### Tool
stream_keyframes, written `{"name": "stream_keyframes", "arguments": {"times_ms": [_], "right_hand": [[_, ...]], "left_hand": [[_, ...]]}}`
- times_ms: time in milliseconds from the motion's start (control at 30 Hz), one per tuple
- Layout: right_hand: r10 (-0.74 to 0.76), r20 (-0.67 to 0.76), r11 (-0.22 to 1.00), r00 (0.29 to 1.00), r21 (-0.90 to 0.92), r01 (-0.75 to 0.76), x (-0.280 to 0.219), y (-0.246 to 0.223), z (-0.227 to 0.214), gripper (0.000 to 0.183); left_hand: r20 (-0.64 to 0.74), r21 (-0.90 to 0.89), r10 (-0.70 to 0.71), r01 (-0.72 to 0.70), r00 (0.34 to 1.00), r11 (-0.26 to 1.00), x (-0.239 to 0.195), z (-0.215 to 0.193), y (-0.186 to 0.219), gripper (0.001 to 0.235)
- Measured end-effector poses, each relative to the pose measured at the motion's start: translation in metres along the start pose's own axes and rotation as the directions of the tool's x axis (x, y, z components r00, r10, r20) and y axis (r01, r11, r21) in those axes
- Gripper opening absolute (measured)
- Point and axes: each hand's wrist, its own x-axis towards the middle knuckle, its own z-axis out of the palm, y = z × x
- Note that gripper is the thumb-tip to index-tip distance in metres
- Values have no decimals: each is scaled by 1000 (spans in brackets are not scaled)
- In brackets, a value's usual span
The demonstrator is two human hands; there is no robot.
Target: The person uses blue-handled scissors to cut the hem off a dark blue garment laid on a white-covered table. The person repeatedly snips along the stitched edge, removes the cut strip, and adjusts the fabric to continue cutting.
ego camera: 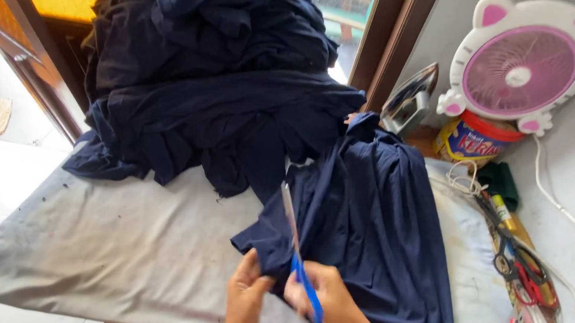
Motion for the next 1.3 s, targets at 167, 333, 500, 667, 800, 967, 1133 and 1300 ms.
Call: {"name": "stream_keyframes", "arguments": {"times_ms": [167,333,500,667,800,967,1133,1300], "right_hand": [[483,424,867,766,-106,-487,-51,-118,-25,12],[457,-259,824,851,-237,-515,-3,30,-122,20],[379,-648,338,661,-567,-751,23,108,-267,60],[246,-652,184,717,-695,-695,7,139,-339,45],[245,-533,35,810,-830,-556,-15,185,-377,62],[-584,-213,120,784,-977,-176,-29,187,-345,31],[57,-161,816,985,-562,-139,-1,28,-110,21],[159,201,719,967,-695,26,50,78,-7,58]], "left_hand": [[-390,-132,-88,39,917,991,21,-10,62,60],[-420,-138,-41,-19,907,990,14,-40,69,53],[-172,-241,56,-97,983,966,49,-168,3,27],[538,444,-308,46,785,895,-58,-155,44,14],[72,795,-803,-520,592,-313,-110,-250,11,49],[-341,920,-418,209,842,-330,-148,-312,10,65],[58,912,-226,-144,972,-383,-157,-248,2,34],[746,662,253,-728,616,-179,-130,-109,40,26]]}}
